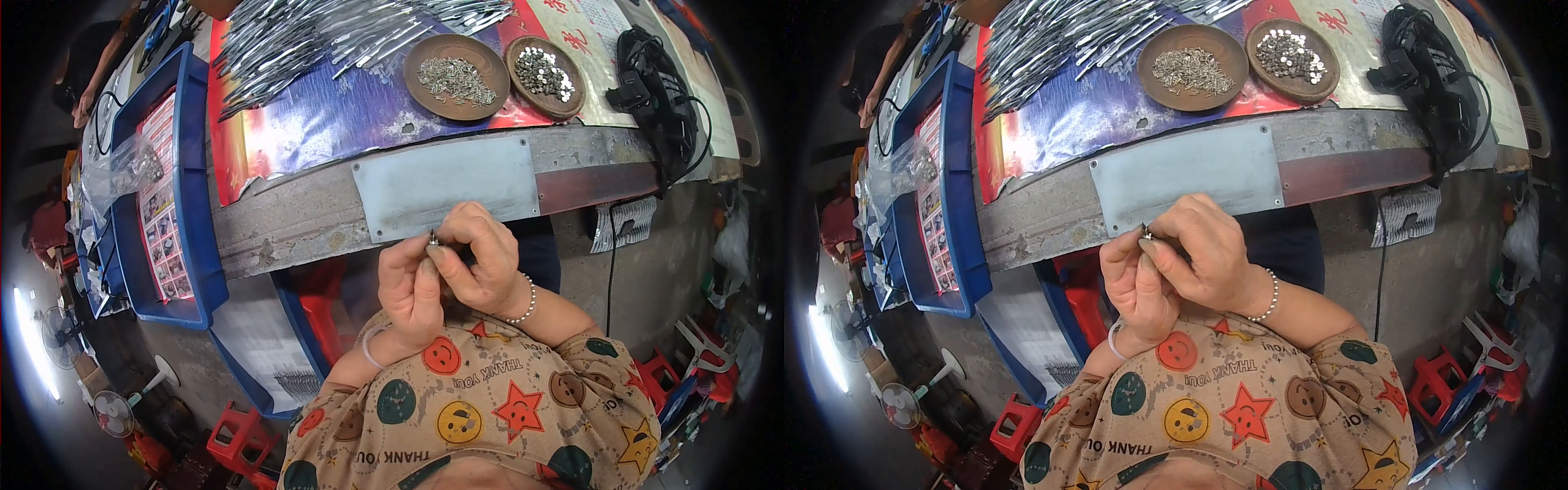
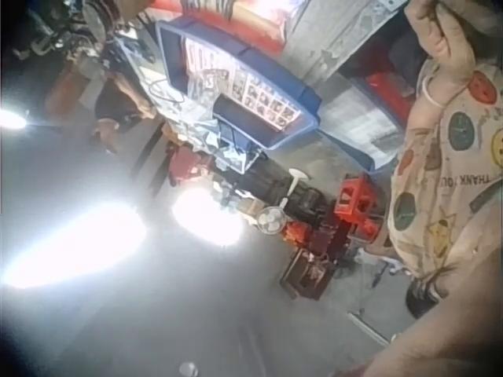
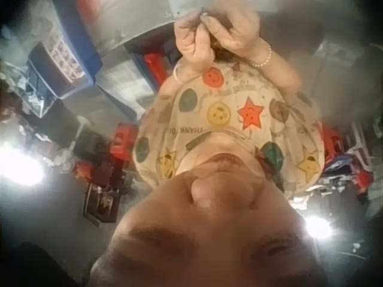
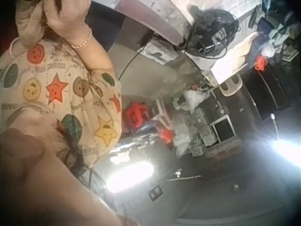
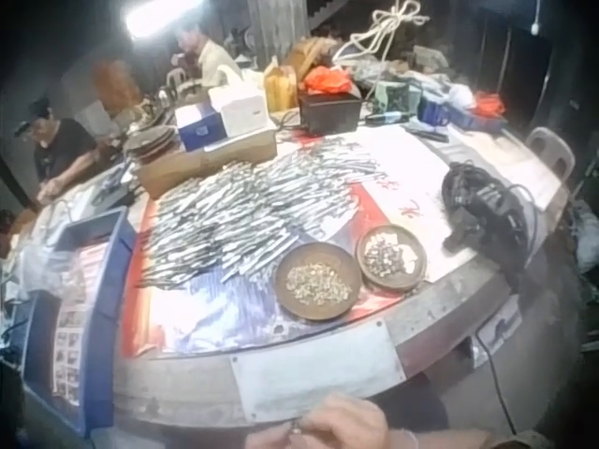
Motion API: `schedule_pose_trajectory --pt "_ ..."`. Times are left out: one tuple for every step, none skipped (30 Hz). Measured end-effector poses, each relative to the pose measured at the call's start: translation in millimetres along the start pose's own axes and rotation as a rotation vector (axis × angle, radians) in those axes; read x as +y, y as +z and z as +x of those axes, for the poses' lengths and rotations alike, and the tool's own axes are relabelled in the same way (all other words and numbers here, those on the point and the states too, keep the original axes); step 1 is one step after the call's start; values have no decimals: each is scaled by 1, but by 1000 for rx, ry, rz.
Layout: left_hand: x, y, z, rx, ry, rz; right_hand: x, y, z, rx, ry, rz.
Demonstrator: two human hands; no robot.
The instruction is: The person assembles small metal components by picking parts from dishes, fitting them together by hand, and placing the assembled pieces into a blue bin.
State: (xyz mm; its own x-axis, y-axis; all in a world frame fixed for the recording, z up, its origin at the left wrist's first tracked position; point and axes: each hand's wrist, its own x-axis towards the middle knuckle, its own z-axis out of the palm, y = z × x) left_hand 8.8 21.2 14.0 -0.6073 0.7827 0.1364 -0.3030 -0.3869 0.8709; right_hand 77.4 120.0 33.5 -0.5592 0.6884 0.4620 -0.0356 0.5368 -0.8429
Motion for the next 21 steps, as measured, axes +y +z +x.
schedule_pose_trajectory --pt "0 0 1 1 -1 0 1 3 0 25 -38 -50" --pt "0 0 1 6 11 42 0 6 0 25 -37 -50" --pt "-1 0 1 12 22 85 -3 8 -1 33 -32 -100" --pt "-1 -1 0 11 22 84 -5 9 -3 43 -28 -151" --pt "-2 -2 -1 12 9 78 -8 9 -4 43 -27 -153" --pt "-4 -3 1 14 0 73 -9 10 -3 13 45 -131" --pt "-5 -3 2 13 3 71 -11 9 -1 -17 118 -109" --pt "-6 -1 3 34 5 32 -11 5 2 -17 115 -110" --pt "-6 -2 3 54 7 -5 -12 0 4 -99 269 88" --pt "-5 -3 3 54 9 -4 -12 -5 5 -181 421 288" --pt "-4 -6 2 27 14 -39 -8 -6 6 -175 343 308" --pt "-3 -6 -1 3 14 -76 -7 -6 6 -176 347 307" --pt "-2 -5 0 20 33 -30 -6 -4 5 -111 234 227" --pt "-2 -5 -1 23 29 -30 -4 -2 3 -46 121 146" --pt "-3 -6 0 18 27 -11 -1 1 3 -15 56 91" --pt "-3 -7 0 14 25 7 1 3 4 -17 57 92" --pt "-4 -7 -1 16 25 7 2 5 4 -1 5 84" --pt "-4 -7 -1 26 55 49 3 6 4 15 -45 77" --pt "-4 -7 -2 35 84 91 5 8 4 14 -42 78" --pt "-4 -8 -2 37 82 91 7 9 3 32 -88 61" --pt "-3 -9 -1 20 66 91 8 10 3 50 -133 44"
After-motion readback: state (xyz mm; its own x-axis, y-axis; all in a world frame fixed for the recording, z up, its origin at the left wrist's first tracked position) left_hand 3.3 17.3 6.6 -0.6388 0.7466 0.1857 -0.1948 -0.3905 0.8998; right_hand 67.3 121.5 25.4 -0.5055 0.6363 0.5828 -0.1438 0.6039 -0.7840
